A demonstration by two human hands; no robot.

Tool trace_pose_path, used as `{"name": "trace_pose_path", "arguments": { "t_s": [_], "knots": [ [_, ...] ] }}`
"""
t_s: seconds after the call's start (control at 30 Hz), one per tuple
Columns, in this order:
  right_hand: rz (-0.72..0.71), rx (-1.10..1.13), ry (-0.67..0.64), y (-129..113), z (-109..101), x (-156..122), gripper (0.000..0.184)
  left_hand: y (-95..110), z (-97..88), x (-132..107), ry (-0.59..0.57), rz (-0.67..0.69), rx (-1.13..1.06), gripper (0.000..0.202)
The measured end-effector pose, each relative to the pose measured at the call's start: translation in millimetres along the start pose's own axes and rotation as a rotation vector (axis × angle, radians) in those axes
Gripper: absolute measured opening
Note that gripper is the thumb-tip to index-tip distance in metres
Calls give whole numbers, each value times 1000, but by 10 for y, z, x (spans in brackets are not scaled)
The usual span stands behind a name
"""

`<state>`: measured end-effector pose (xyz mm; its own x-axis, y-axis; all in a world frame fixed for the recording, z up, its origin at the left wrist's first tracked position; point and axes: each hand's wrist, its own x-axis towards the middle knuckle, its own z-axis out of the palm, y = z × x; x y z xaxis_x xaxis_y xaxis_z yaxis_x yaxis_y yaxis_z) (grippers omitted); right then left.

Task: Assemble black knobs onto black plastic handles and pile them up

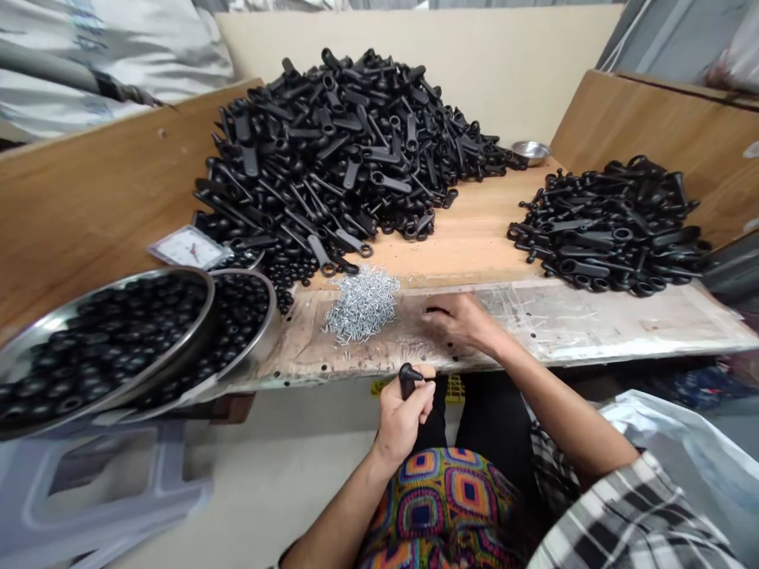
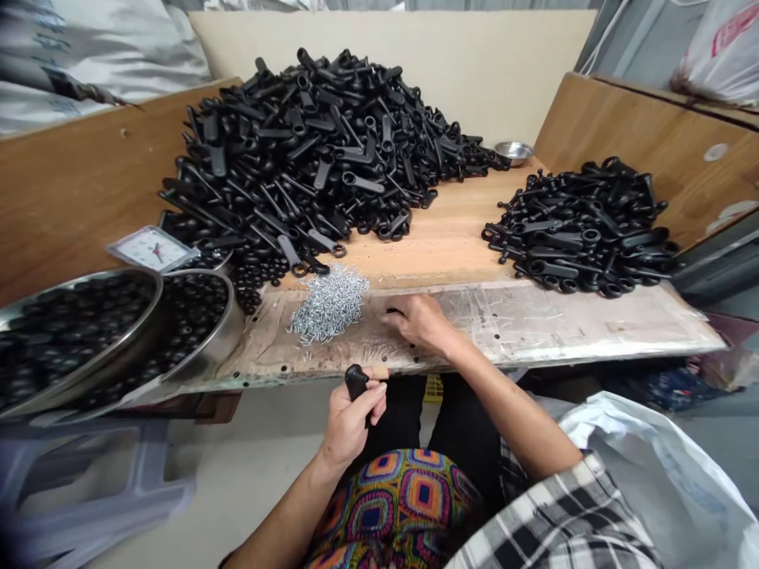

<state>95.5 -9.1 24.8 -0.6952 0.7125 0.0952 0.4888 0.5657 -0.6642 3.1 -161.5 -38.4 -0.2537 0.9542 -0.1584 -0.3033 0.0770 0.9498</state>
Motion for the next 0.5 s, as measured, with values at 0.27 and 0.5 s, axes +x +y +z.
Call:
{"name": "trace_pose_path", "arguments": {
  "t_s": [0.27, 0.5],
  "knots": [
    [178, 1080, 91, -63, 383, -1313, 22, -121, 133, -291, -82, -30, 102, 19],
    [285, 1176, 112, 118, 555, -1817, 21, -283, 257, -575, -207, -40, 212, 16]
  ]
}}
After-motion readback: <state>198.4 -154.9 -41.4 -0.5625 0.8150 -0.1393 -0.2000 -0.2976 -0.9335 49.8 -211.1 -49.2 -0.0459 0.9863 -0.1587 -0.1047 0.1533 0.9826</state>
